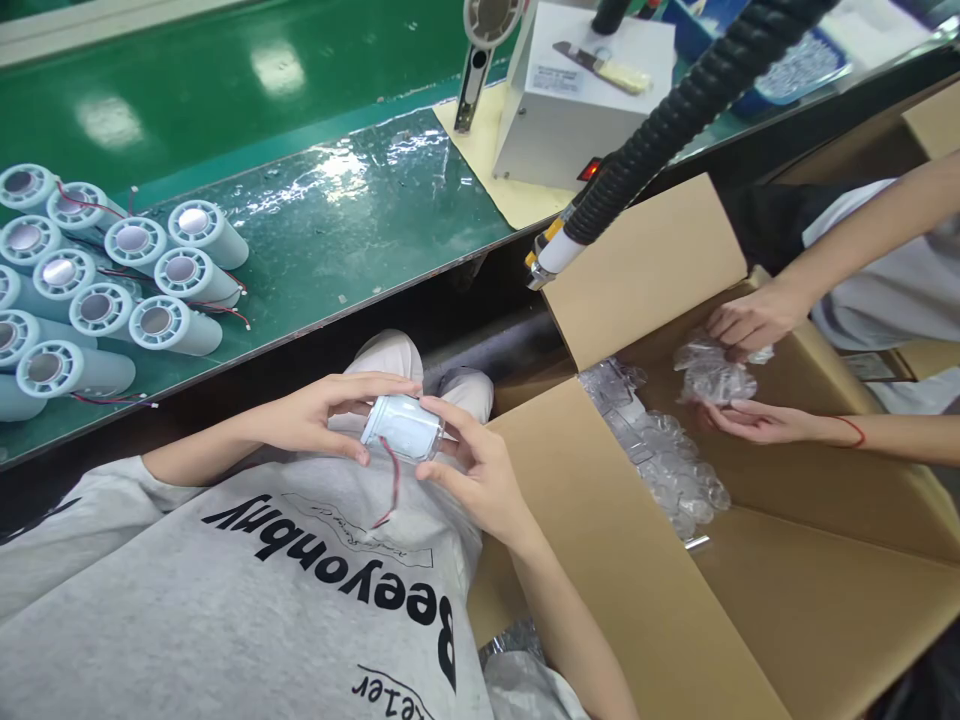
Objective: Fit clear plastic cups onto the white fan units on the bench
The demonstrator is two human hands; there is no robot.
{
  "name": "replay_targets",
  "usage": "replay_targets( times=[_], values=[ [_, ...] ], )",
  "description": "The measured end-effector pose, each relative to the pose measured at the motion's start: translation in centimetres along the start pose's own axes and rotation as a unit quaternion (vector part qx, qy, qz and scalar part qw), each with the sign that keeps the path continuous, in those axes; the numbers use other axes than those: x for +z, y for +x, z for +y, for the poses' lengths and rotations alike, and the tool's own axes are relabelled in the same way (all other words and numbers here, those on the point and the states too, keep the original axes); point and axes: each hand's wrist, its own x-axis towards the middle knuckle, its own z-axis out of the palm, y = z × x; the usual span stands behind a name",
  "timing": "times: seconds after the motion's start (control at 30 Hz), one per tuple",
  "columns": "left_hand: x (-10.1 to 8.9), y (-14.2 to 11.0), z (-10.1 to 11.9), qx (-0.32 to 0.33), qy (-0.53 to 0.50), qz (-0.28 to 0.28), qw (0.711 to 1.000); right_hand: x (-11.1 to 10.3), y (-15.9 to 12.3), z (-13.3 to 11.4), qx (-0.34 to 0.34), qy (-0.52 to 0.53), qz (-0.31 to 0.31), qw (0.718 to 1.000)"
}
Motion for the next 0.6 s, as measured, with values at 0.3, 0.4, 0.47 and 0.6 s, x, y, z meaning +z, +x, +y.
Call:
replay_targets(
  times=[0.3,0.4,0.47,0.6],
  values=[
    [0.4,0.3,-1.5,-0.115,-0.141,-0.026,0.983,0.0,-0.5,-0.1,0.158,0.015,0.040,0.987],
    [0.9,0.1,-2.1,-0.137,-0.171,-0.005,0.976,0.7,-0.3,-0.6,0.206,0.044,0.028,0.977],
    [0.7,-0.1,-1.9,-0.168,-0.155,0.001,0.974,0.5,-0.2,-0.8,0.210,0.049,-0.010,0.976],
    [-2.4,1.3,0.7,-0.176,-0.007,0.006,0.984,-5.2,-0.4,0.5,0.219,-0.059,0.097,0.969]
  ],
)
